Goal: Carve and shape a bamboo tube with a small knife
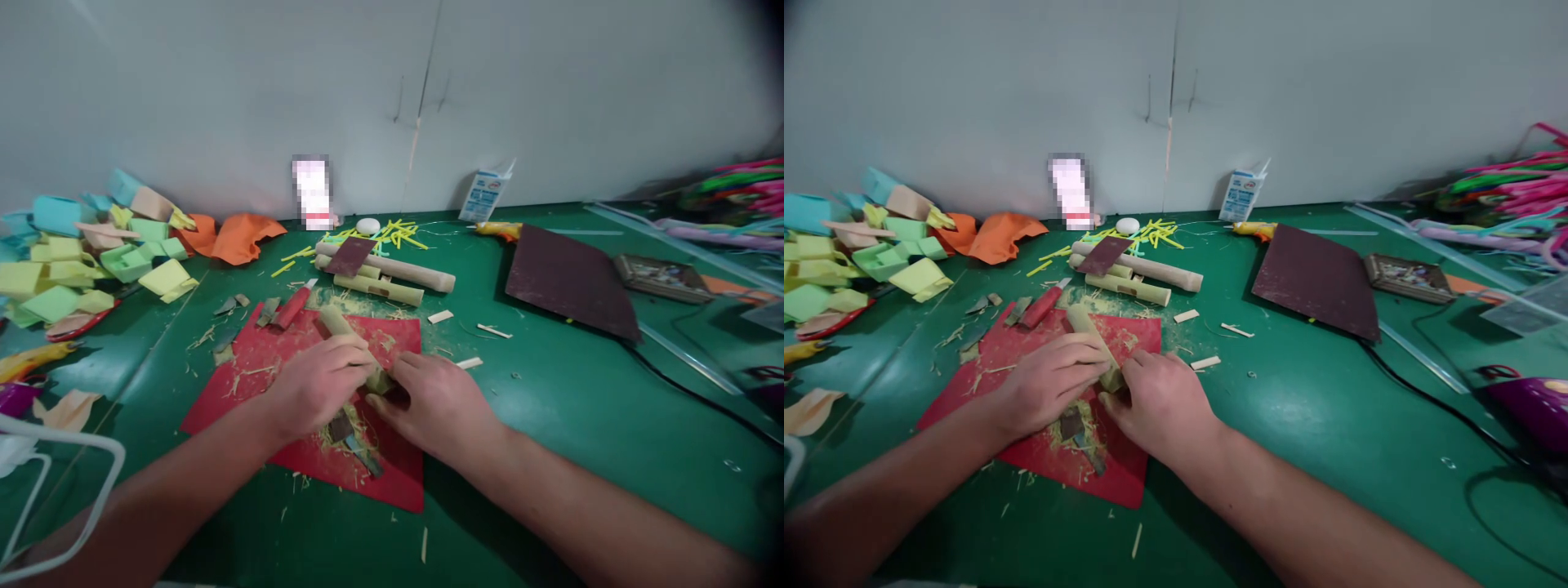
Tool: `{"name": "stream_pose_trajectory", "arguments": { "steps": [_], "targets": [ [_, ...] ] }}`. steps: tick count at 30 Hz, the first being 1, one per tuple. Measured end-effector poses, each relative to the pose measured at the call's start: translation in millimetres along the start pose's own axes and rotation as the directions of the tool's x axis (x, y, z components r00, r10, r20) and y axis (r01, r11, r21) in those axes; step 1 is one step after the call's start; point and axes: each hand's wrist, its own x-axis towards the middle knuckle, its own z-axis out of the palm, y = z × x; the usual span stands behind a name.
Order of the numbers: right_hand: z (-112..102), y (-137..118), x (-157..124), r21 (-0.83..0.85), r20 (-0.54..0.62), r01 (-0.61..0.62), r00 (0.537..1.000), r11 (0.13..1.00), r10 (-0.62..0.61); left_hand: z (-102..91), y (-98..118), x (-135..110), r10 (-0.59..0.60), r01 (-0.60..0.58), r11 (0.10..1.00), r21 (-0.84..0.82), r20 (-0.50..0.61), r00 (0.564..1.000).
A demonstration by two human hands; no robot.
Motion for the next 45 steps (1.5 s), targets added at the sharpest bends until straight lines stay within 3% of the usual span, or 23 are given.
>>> {"name": "stream_pose_trajectory", "arguments": {
  "steps": [5, 9, 14, 17, 19, 21, 23, 25, 27, 29, 33, 35, 37, 38, 40, 43, 45],
  "targets": [
    [-0.9, -0.2, 0.8, 0.005, 0.02, -0.054, 0.998, 0.999, 0.054, 2.1, 3.8, 1.1, -0.113, 0.123, 0.991, 0.054, -0.156, 0.981],
    [-1.3, -0.5, 0.4, 0.008, 0.021, -0.055, 0.998, 0.998, 0.055, 1.0, 4.3, 3.3, -0.001, 0.001, 1.0, -0.009, 0.007, 1.0],
    [-1.1, -1.1, -0.1, 0.008, 0.017, -0.062, 0.998, 0.998, 0.062, 0.9, -1.1, 1.8, -0.117, 0.129, 0.989, 0.066, -0.155, 0.981],
    [-1.0, -1.0, -0.1, 0.022, 0.043, -0.052, 0.998, 0.998, 0.051, 5.6, 7.8, 1.2, -0.004, 0.005, 0.997, -0.077, 0.013, 1.0],
    [-1.2, -0.8, -0.1, 0.025, 0.045, -0.051, 0.998, 0.998, 0.05, 6.1, 8.8, 2.2, 0.039, -0.034, 0.995, -0.096, 0.049, 0.998],
    [-1.6, -0.5, 0.1, 0.016, 0.034, -0.06, 0.998, 0.998, 0.06, 3.7, 5.1, 3.9, -0.032, 0.031, 0.999, -0.019, -0.091, 0.995],
    [-1.8, -0.3, 0.3, 0.008, 0.024, -0.063, 0.998, 0.998, 0.063, 0.7, 3.4, 5.2, -0.118, 0.12, 0.993, 0.0, -0.158, 0.98],
    [-1.6, 0.0, 0.1, 0.012, 0.023, -0.052, 0.998, 0.999, 0.052, -0.6, 7.1, 5.0, -0.09, 0.088, 0.996, -0.018, -0.099, 0.991],
    [-1.6, 0.0, -0.3, 0.019, 0.031, -0.038, 0.999, 0.999, 0.037, -0.3, 10.2, 3.3, 0.022, -0.021, 0.998, -0.067, 0.019, 1.0],
    [-2.1, -0.3, -0.8, 0.01, 0.04, -0.038, 0.998, 0.999, 0.037, 0.0, 5.9, 0.9, 0.059, -0.057, 0.997, -0.043, 0.043, 0.997],
    [-4.1, -1.3, -0.7, -0.02, 0.047, -0.043, 0.998, 0.999, 0.044, 0.4, -8.6, -1.5, -0.127, 0.156, 0.978, 0.139, -0.196, 0.972],
    [-4.4, -1.6, -0.4, -0.014, 0.057, -0.034, 0.998, 0.999, 0.035, 1.9, -4.8, -0.9, -0.075, 0.088, 0.993, 0.081, -0.156, 0.985],
    [-4.4, -1.8, -0.2, -0.001, 0.062, -0.019, 0.998, 1.0, 0.019, 3.4, 2.0, 0.0, 0.018, -0.018, 1.0, -0.016, -0.014, 1.0],
    [-4.4, -1.9, -0.2, 0.005, 0.061, -0.012, 0.998, 1.0, 0.011, 3.6, 3.5, 0.3, 0.006, -0.005, 1.0, -0.021, 0.03, 1.0],
    [-4.6, -2.1, -0.2, -0.005, 0.058, -0.021, 0.998, 1.0, 0.022, 3.4, 1.2, 0.6, -0.003, 0.003, 1.0, 0.011, -0.031, 1.0],
    [-4.5, -2.2, -0.4, -0.021, 0.061, -0.038, 0.997, 0.999, 0.039, 3.8, -3.5, 0.3, -0.149, 0.166, 0.983, 0.083, -0.179, 0.972],
    [-3.8, -2.0, -0.8, -0.021, 0.061, -0.034, 0.997, 0.999, 0.035, 5.4, -0.6, -0.3, -0.111, 0.116, 0.993, 0.024, -0.149, 0.982]
  ]
}}
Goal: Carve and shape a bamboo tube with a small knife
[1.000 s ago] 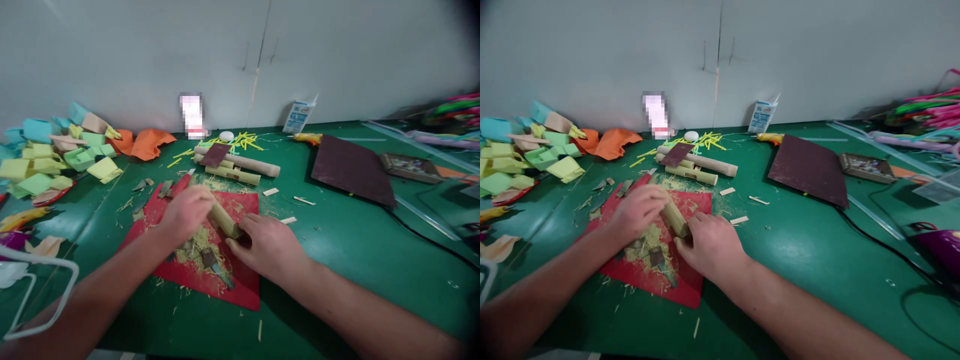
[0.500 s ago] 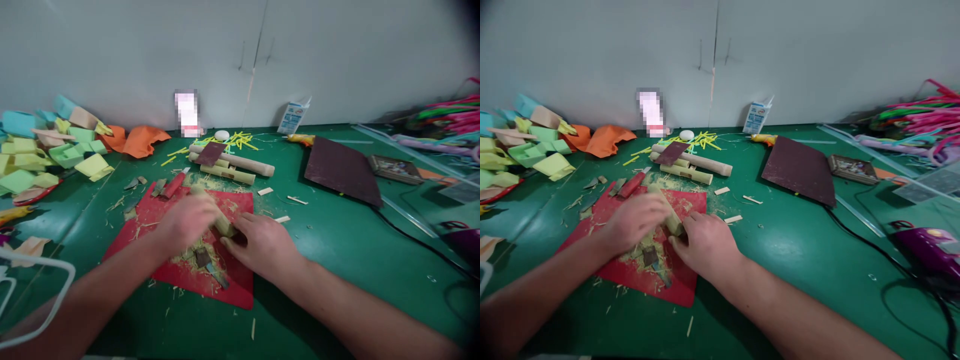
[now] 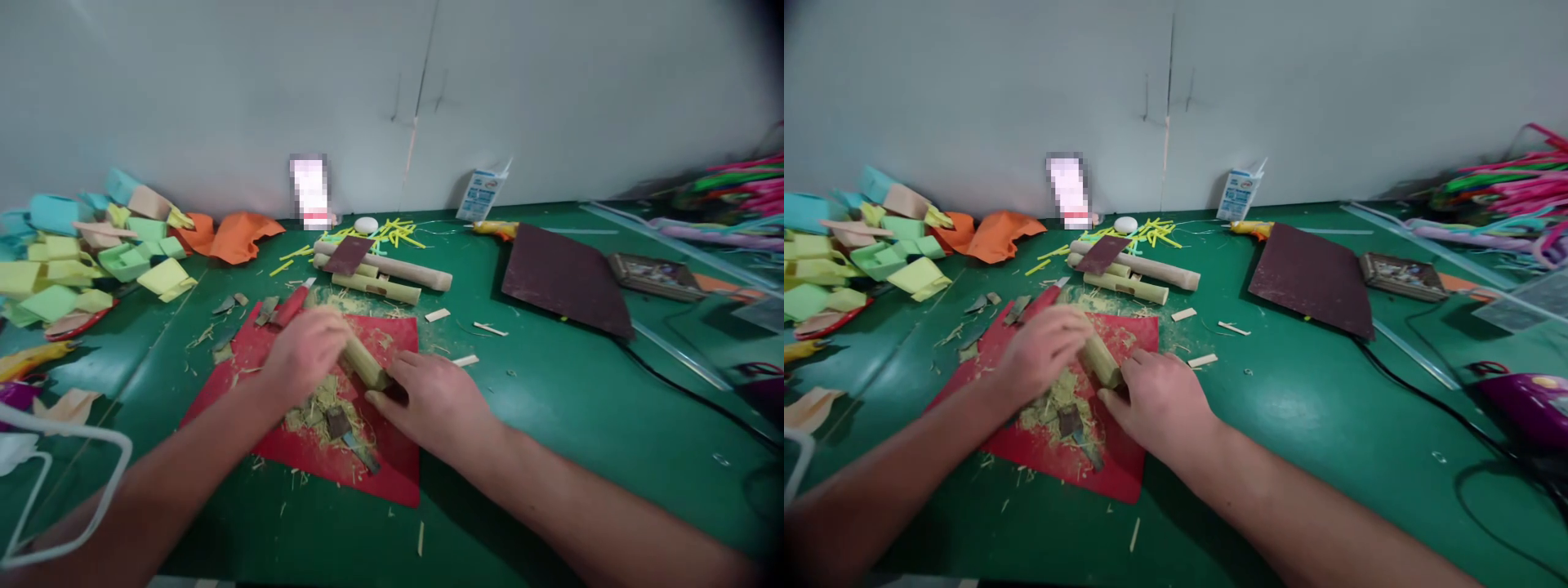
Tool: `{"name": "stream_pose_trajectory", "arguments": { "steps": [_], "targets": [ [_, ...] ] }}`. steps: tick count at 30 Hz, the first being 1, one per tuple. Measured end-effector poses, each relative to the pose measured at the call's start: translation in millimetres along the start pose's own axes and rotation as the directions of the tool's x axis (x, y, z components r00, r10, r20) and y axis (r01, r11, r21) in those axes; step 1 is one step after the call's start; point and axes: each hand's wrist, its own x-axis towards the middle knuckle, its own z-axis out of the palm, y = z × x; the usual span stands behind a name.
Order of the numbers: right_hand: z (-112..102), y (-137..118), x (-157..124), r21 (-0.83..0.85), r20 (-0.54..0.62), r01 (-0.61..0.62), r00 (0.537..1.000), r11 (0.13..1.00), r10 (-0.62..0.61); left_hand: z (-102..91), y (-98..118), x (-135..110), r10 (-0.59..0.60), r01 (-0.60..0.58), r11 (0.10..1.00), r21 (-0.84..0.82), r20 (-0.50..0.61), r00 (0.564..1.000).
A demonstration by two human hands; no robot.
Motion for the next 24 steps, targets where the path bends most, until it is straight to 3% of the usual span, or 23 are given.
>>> {"name": "stream_pose_trajectory", "arguments": {
  "steps": [2, 3, 5, 8, 14, 15, 18, 19, 21, 22, 24],
  "targets": [
    [0.6, 0.1, -0.4, 0.008, -0.009, 0.008, 1.0, 1.0, -0.008, 0.6, 2.1, -1.3, 0.069, -0.058, 0.996, -0.074, 0.151, 0.986],
    [0.6, 0.0, -0.6, 0.009, -0.013, 0.008, 1.0, 1.0, -0.008, 0.2, 0.5, -1.6, 0.065, -0.056, 0.997, -0.062, 0.156, 0.986],
    [0.0, -0.3, -0.9, 0.006, -0.019, 0.001, 1.0, 1.0, -0.001, -1.7, -6.9, -1.3, 0.047, -0.048, 0.999, 0.02, 0.043, 0.998],
    [-1.2, -0.1, -0.9, -0.002, -0.01, -0.007, 1.0, 1.0, 0.007, -2.5, -10.6, -0.3, -0.082, 0.087, 0.991, 0.105, -0.046, 0.996],
    [0.9, 1.8, -1.4, 0.019, -0.009, 0.021, 1.0, 1.0, -0.021, 3.9, 19.5, -2.4, 0.107, -0.076, 0.984, -0.163, 0.19, 0.976],
    [1.0, 1.7, -1.3, 0.015, -0.014, 0.018, 1.0, 1.0, -0.017, 3.2, 17.4, -2.2, 0.115, -0.093, 0.986, -0.136, 0.165, 0.98],
    [0.7, 1.5, 0.0, -0.002, -0.015, -0.008, 1.0, 1.0, 0.008, -0.1, 7.4, -1.5, -0.045, 0.045, 0.999, 0.031, 0.007, 0.999],
    [0.6, 1.6, 0.6, -0.001, -0.01, -0.012, 1.0, 1.0, 0.012, -0.5, 7.1, -1.8, -0.035, 0.035, 0.999, 0.035, -0.015, 0.999],
    [0.6, 2.1, 1.4, 0.01, 0.0, -0.006, 1.0, 1.0, 0.006, -0.3, 11.1, -3.2, 0.078, -0.073, 0.994, -0.085, 0.066, 0.995],
    [0.6, 2.4, 1.6, 0.013, 0.002, -0.003, 1.0, 1.0, 0.003, -0.1, 13.2, -3.8, 0.109, -0.086, 0.984, -0.155, 0.147, 0.983],
    [0.5, 2.7, 1.2, 0.011, -0.003, -0.006, 1.0, 1.0, 0.006, -1.0, 11.6, -4.2, 0.132, -0.101, 0.981, -0.164, 0.187, 0.974]
  ]
}}
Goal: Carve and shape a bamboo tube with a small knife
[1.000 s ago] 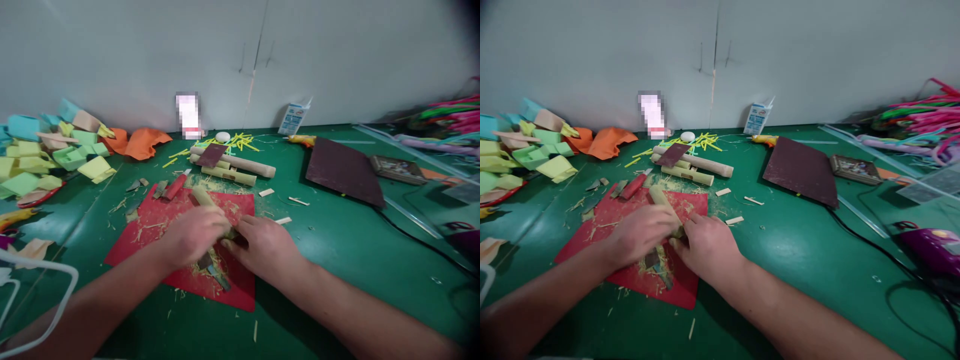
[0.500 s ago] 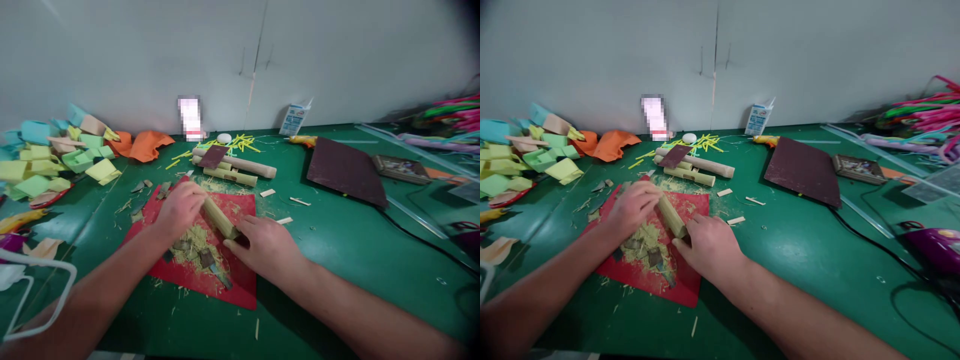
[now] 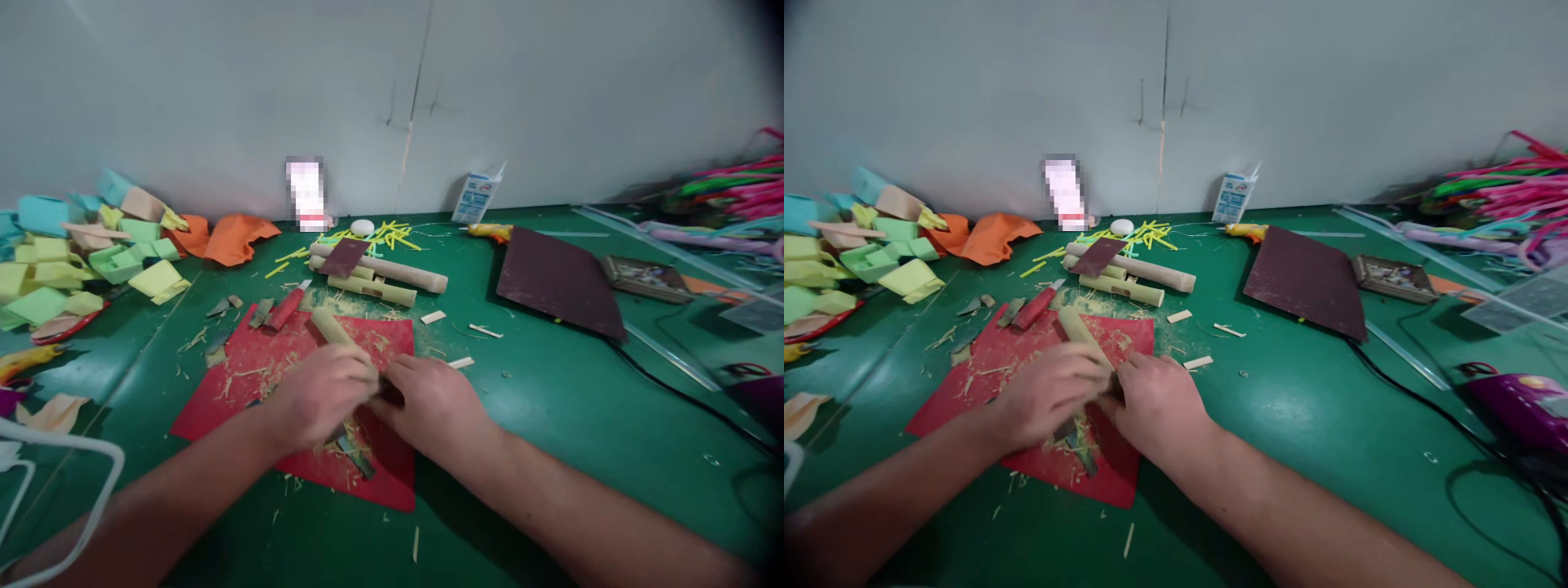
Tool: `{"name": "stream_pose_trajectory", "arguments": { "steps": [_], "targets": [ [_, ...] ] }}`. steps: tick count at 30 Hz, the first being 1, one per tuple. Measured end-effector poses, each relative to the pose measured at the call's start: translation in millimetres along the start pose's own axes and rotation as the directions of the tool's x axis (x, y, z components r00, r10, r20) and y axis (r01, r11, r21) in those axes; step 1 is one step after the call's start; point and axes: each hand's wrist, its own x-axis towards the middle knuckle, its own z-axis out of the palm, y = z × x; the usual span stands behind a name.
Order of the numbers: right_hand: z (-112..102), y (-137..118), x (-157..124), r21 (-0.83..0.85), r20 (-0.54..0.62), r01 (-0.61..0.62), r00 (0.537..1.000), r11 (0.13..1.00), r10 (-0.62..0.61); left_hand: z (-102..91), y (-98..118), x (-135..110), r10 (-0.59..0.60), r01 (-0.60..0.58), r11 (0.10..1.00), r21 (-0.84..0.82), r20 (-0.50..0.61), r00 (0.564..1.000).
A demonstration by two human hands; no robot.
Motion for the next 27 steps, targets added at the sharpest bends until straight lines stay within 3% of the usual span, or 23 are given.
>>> {"name": "stream_pose_trajectory", "arguments": {
  "steps": [2, 4, 9, 12, 16, 20, 27],
  "targets": [
    [-0.7, -0.3, -0.8, -0.011, -0.011, -0.007, 1.0, 1.0, 0.007, -4.1, -9.3, -0.6, -0.07, 0.089, 0.989, 0.119, -0.153, 0.986],
    [-1.5, -1.1, -1.5, -0.018, -0.015, -0.008, 1.0, 1.0, 0.007, -7.9, -17.9, -0.6, -0.133, 0.181, 0.961, 0.207, -0.228, 0.964],
    [-0.8, -2.7, -2.5, -0.018, -0.036, 0.01, 0.999, 1.0, -0.011, -2.8, -1.4, 2.1, -0.036, 0.045, 0.995, 0.091, -0.1, 0.994],
    [1.0, -3.0, -2.8, -0.022, -0.059, -0.007, 0.998, 1.0, 0.006, 0.8, 9.8, 3.8, -0.083, 0.087, 0.995, 0.041, -0.099, 0.992],
    [4.0, -2.4, -1.9, -0.02, -0.058, -0.033, 0.998, 0.999, 0.031, 0.8, 7.6, 3.7, -0.148, 0.15, 0.989, 0.015, -0.094, 0.985],
    [6.2, -1.3, -0.7, -0.016, -0.057, -0.015, 0.998, 1.0, 0.014, 0.9, 2.6, 2.2, -0.132, 0.134, 0.99, 0.038, -0.044, 0.99],
    [7.1, -2.2, -0.3, 0.0, -0.098, -0.003, 0.995, 1.0, 0.003, 3.7, 3.1, 2.5, -0.156, 0.158, 0.987, 0.03, -0.071, 0.985]
  ]
}}
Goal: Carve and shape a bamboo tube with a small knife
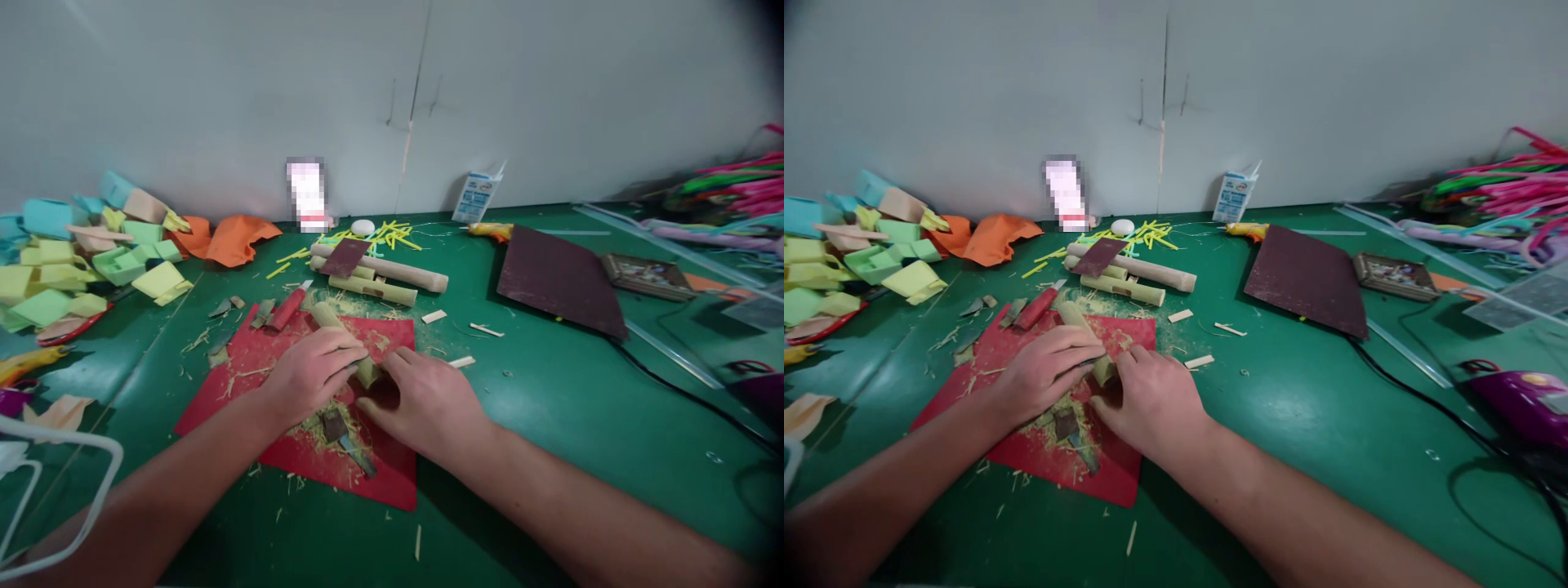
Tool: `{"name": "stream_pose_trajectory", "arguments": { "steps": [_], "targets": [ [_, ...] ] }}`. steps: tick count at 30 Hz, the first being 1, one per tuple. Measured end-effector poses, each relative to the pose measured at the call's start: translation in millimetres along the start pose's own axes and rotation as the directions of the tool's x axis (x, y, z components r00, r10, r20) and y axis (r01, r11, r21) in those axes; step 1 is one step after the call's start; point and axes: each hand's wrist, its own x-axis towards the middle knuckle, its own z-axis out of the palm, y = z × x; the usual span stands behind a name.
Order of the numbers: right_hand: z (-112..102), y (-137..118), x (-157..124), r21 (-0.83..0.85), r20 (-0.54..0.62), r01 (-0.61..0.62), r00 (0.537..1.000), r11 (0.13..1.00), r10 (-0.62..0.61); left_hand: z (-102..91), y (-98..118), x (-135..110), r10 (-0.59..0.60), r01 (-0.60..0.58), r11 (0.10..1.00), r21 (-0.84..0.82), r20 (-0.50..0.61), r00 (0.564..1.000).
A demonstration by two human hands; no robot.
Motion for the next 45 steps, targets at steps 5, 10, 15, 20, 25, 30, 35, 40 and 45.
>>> {"name": "stream_pose_trajectory", "arguments": {
  "steps": [5, 10, 15, 20, 25, 30, 35, 40, 45],
  "targets": [
    [4.3, -1.4, 0.4, -0.001, -0.017, -0.005, 1.0, 1.0, 0.005, 0.2, 0.8, -1.4, 0.054, -0.054, 0.999, -0.002, -0.005, 0.999],
    [1.6, -4.4, -0.8, -0.001, -0.026, -0.037, 0.999, 0.999, 0.037, -9.9, -33.4, -1.8, 0.015, -0.001, 0.993, 0.121, -0.111, 0.994],
    [0.9, -2.6, -1.7, 0.016, -0.008, -0.049, 0.999, 0.999, 0.049, -8.4, -26.1, 0.1, 0.014, 0.017, 0.98, 0.196, -0.158, 0.987],
    [1.2, -1.9, -2.4, 0.046, 0.017, -0.049, 0.999, 0.998, 0.048, -1.4, -4.2, 2.3, 0.151, -0.152, 0.987, 0.059, 0.018, 0.988],
    [-0.2, -3.0, -2.0, 0.041, 0.006, -0.058, 0.998, 0.997, 0.058, -4.3, -13.5, 2.6, 0.056, -0.027, 0.981, 0.191, -0.147, 0.988],
    [-0.2, -1.8, -2.4, 0.041, 0.027, -0.053, 0.998, 0.998, 0.052, 0.6, -5.2, 3.4, 0.141, -0.142, 0.987, 0.072, 0.02, 0.99],
    [-1.0, -1.4, -2.3, 0.024, 0.044, -0.062, 0.997, 0.998, 0.061, -1.7, -8.7, 4.3, 0.064, -0.046, 0.983, 0.177, -0.099, 0.993],
    [-0.8, -1.7, -3.2, 0.024, 0.023, -0.057, 0.998, 0.998, 0.057, -1.7, -8.0, 3.0, 0.103, -0.104, 0.99, 0.092, 0.017, 0.995],
    [-1.2, -1.7, -2.1, 0.018, 0.032, -0.059, 0.998, 0.998, 0.059, -6.3, -14.1, 5.8, 0.034, -0.014, 0.984, 0.177, -0.11, 0.993]
  ]
}}
